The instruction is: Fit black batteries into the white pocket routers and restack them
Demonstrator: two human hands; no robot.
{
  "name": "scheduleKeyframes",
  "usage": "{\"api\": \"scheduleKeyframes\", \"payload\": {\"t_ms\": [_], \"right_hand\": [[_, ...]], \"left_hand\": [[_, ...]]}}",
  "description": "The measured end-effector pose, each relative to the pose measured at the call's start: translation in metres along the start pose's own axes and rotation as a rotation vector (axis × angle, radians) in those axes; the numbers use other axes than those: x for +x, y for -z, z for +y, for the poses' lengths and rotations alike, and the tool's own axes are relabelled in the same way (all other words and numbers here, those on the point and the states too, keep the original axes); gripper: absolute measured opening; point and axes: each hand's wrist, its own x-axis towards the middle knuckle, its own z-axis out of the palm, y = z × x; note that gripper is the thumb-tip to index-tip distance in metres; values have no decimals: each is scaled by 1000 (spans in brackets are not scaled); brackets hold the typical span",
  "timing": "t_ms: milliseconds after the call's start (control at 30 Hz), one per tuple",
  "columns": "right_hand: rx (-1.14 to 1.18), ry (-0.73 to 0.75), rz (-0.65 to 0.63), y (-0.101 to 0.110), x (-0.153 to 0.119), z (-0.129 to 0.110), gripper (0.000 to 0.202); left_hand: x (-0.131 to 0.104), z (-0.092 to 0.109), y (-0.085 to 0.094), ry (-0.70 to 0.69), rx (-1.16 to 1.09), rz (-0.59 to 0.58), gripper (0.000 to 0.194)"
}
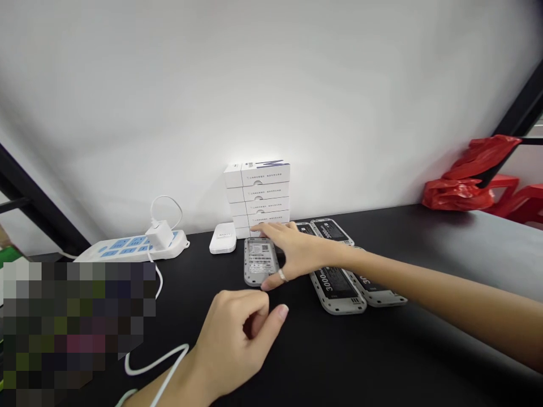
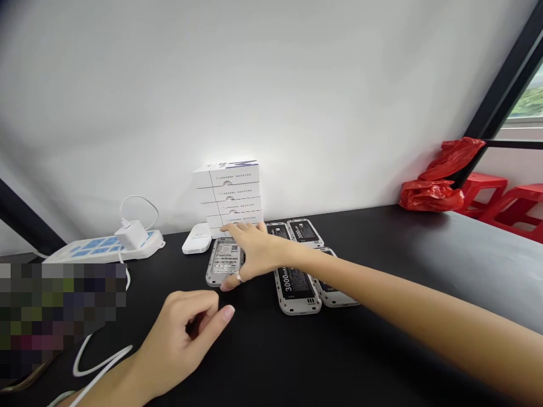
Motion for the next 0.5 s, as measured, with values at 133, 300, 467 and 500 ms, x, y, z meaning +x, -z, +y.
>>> {"api": "scheduleKeyframes", "payload": {"t_ms": [133, 300, 467, 500], "right_hand": [[32, -96, -58, 2, -39, 3, 112], [65, -125, -104, -2, -65, 2, 112], [135, -74, -39, 16, -49, 20, 68], [117, -51, -16, 20, -42, 25, 56]], "left_hand": [[4, -1, 3, 64, -14, 35, 38], [8, 2, 3, 145, 76, -142, 43], [8, 4, 2, 143, 134, -190, 44], [8, 4, 2, 146, 133, -191, 42]]}}
